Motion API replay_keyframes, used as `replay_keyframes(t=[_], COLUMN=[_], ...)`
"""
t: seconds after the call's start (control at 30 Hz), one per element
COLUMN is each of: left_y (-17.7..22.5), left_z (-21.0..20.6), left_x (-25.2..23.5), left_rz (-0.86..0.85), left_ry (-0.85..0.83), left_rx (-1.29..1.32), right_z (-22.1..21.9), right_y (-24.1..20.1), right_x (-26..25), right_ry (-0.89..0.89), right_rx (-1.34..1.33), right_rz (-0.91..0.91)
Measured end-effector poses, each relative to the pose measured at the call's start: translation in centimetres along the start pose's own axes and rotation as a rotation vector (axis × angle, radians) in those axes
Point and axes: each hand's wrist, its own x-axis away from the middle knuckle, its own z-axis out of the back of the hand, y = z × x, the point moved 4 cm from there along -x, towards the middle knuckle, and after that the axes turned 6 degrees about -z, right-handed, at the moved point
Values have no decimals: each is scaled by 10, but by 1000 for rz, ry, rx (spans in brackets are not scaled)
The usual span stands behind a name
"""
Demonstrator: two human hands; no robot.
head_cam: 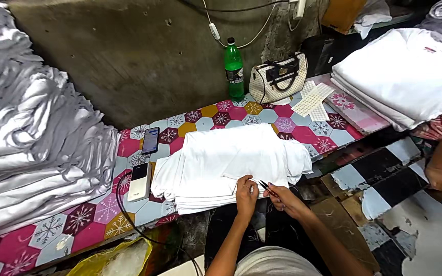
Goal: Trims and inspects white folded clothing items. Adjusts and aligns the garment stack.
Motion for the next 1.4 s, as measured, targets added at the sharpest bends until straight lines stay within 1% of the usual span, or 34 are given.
replay_keyframes(t=[0.17, 0.27, 0.4, 0.73, 0.8, 0.83, 0.87, 0.9, 0.93, 0.97, 1.0, 1.03, 1.07, 1.1, 1.13, 1.2, 1.23, 1.3, 1.33, 1.4], left_y=[3, 5, 7, 2, 2, 3, 4, 6, 8, 10, 13, 16, 18, 19, 19, 16, 14, 9, 7, 8], left_z=[7, 9, 12, 9, 10, 13, 18, 24, 31, 37, 41, 44, 46, 48, 52, 61, 65, 71, 70, 63], left_x=[0, 0, 0, 2, 4, 6, 10, 15, 22, 32, 43, 51, 53, 47, 34, -2, -20, -42, -46, -47], left_rz=[152, 187, 246, 217, 188, 181, 196, 229, 263, 283, 283, 278, 273, 271, 280, 348, 391, 463, 481, 489], left_ry=[-21, -23, -23, -16, -52, -129, -278, -498, -763, -1027, -1252, -1417, -1497, -1472, -1364, -1048, -892, -640, -555, -451], left_rx=[129, 183, 206, 181, 156, 126, 86, 38, -7, -46, -76, -93, -106, -122, -143, -203, -227, -200, -138, -6], right_z=[-3, -7, -10, -12, -12, -11, -10, -10, -10, -11, -12, -16, -22, -31, -40, -48, -48, -48, -48, -48], right_y=[3, 1, -4, 3, 2, 0, -3, -7, -12, -18, -24, -31, -37, -40, -40, -35, -33, -36, -37, -39], right_x=[1, -2, -7, -15, -14, -12, -8, -3, 1, 5, 7, 10, 11, 10, 5, -9, -14, -17, -17, -17], right_ry=[-43, -73, -81, 23, 20, 9, -4, -16, -8, 40, 135, 256, 359, 452, 524, 614, 651, 672, 657, 613], right_rx=[29, 32, 51, -29, -45, -56, -67, -68, -36, 47, 195, 413, 672, 895, 1070, 1258, 1293, 1323, 1337, 1353], right_rz=[-38, -62, -45, 8, 16, 26, 45, 80, 135, 213, 314, 422, 504, 556, 587, 655, 703, 745, 730, 677])
